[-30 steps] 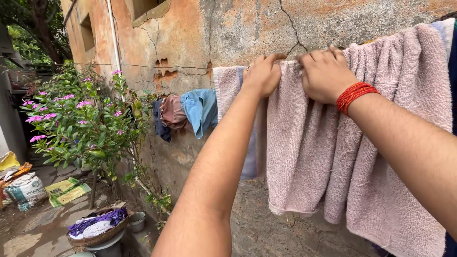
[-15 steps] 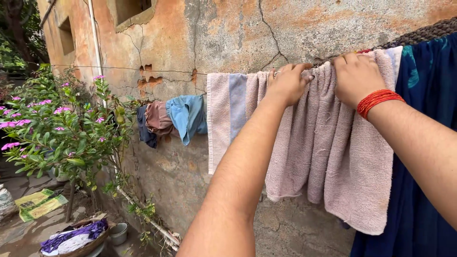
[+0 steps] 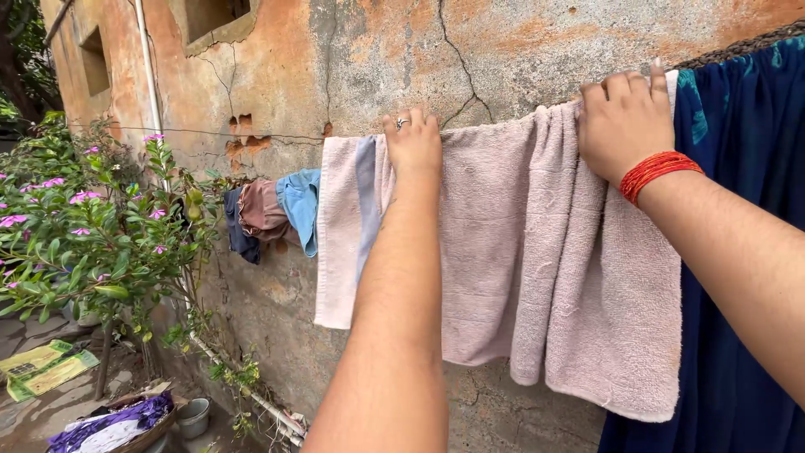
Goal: The person spreads a towel on a clothesline, then picks up a purple shirt and a pair of patterned pants from a basket to shake them out.
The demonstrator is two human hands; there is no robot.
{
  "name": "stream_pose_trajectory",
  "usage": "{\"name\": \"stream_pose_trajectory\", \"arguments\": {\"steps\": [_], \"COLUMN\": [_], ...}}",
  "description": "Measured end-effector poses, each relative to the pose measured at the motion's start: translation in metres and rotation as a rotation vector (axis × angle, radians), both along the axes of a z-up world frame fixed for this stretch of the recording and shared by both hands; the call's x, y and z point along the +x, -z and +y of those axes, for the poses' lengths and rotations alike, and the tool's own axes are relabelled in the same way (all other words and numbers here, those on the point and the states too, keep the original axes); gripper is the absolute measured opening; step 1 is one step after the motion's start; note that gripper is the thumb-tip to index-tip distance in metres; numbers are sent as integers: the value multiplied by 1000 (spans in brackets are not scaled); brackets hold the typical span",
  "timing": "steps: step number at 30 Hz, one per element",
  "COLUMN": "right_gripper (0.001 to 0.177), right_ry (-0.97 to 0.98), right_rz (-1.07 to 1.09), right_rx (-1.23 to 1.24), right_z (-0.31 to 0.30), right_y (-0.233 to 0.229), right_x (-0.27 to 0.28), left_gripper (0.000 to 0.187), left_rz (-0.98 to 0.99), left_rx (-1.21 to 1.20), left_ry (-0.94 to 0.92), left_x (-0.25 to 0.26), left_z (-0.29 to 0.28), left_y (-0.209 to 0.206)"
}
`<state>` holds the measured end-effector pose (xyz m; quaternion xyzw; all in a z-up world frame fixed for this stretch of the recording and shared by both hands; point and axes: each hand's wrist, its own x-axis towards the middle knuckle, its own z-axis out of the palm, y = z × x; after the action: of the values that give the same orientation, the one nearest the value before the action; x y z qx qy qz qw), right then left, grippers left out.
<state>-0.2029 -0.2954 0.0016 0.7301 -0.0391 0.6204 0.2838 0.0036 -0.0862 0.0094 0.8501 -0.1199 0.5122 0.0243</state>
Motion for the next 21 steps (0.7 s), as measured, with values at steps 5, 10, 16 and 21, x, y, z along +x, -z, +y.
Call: {"name": "stream_pose_trajectory", "arguments": {"steps": [5, 10, 16, 21], "right_gripper": [27, 24, 27, 21], "right_ry": [-32, -116, -324, -388], "right_rz": [116, 121, 124, 186], "right_rx": [114, 121, 147, 147], "right_z": [-19, -14, 2, -6], "right_y": [1, 5, 2, -2], "right_x": [27, 33, 25, 33], "left_gripper": [44, 35, 33, 54], "left_rz": [265, 347, 100, 227], "left_rx": [-33, -86, -41, -208], "left_ry": [345, 553, 205, 419], "left_x": [-84, -109, -16, -49], "left_z": [-25, -40, -7, -16], "left_y": [-6, -4, 4, 0]}}
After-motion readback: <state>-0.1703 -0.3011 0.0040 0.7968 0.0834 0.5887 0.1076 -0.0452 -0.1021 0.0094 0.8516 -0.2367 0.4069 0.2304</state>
